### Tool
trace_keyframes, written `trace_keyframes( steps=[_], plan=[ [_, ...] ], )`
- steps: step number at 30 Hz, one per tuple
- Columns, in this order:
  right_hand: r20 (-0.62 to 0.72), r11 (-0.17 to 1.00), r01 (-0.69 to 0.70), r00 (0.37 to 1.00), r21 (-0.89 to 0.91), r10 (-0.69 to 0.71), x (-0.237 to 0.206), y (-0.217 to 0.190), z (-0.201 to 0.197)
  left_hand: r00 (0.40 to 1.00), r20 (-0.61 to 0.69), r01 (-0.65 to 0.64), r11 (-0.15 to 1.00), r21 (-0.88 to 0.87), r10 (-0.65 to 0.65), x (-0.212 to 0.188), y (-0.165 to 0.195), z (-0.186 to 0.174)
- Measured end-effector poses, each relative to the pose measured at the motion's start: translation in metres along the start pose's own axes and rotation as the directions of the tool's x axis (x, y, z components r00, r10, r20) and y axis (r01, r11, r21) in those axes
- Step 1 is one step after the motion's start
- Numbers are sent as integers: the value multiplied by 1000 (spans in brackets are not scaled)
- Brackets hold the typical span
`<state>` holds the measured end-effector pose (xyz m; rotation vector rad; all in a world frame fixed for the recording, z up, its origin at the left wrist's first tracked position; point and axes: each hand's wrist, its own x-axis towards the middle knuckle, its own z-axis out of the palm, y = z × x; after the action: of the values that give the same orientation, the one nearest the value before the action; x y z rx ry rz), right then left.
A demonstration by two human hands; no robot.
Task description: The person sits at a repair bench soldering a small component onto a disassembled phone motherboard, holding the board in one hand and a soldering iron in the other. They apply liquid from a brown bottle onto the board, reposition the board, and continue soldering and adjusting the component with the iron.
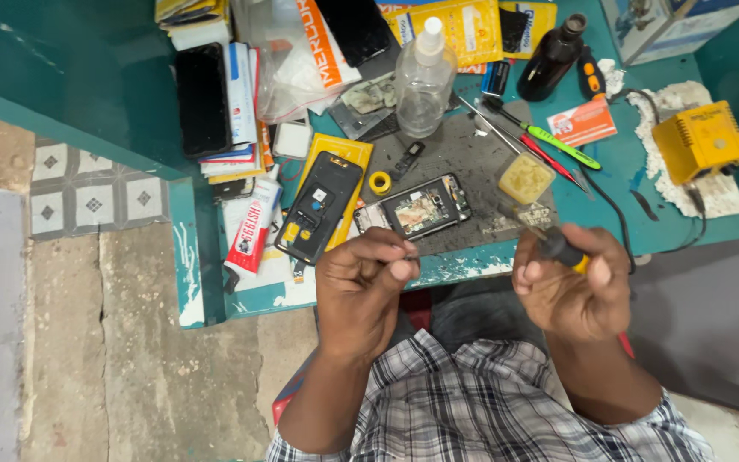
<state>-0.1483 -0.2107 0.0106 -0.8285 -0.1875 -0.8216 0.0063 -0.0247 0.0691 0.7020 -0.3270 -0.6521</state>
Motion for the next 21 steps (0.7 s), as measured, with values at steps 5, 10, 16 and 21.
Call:
trace_keyframes(
  steps=[5,10,16,21],
  plan=[
    [64,988,63,996,-138,-55,5,3,6,991,-81,-100,993,54,104,-2,8,5],
    [-43,960,29,998,-279,-43,4,2,24,986,-85,-133,988,83,140,-3,16,11],
    [80,651,213,970,-729,-228,11,-15,56,991,-76,-108,992,68,113,-3,18,15],
    [302,451,279,953,-848,-22,22,-45,72,994,-74,-76,993,92,83,-6,18,15]
  ],
)
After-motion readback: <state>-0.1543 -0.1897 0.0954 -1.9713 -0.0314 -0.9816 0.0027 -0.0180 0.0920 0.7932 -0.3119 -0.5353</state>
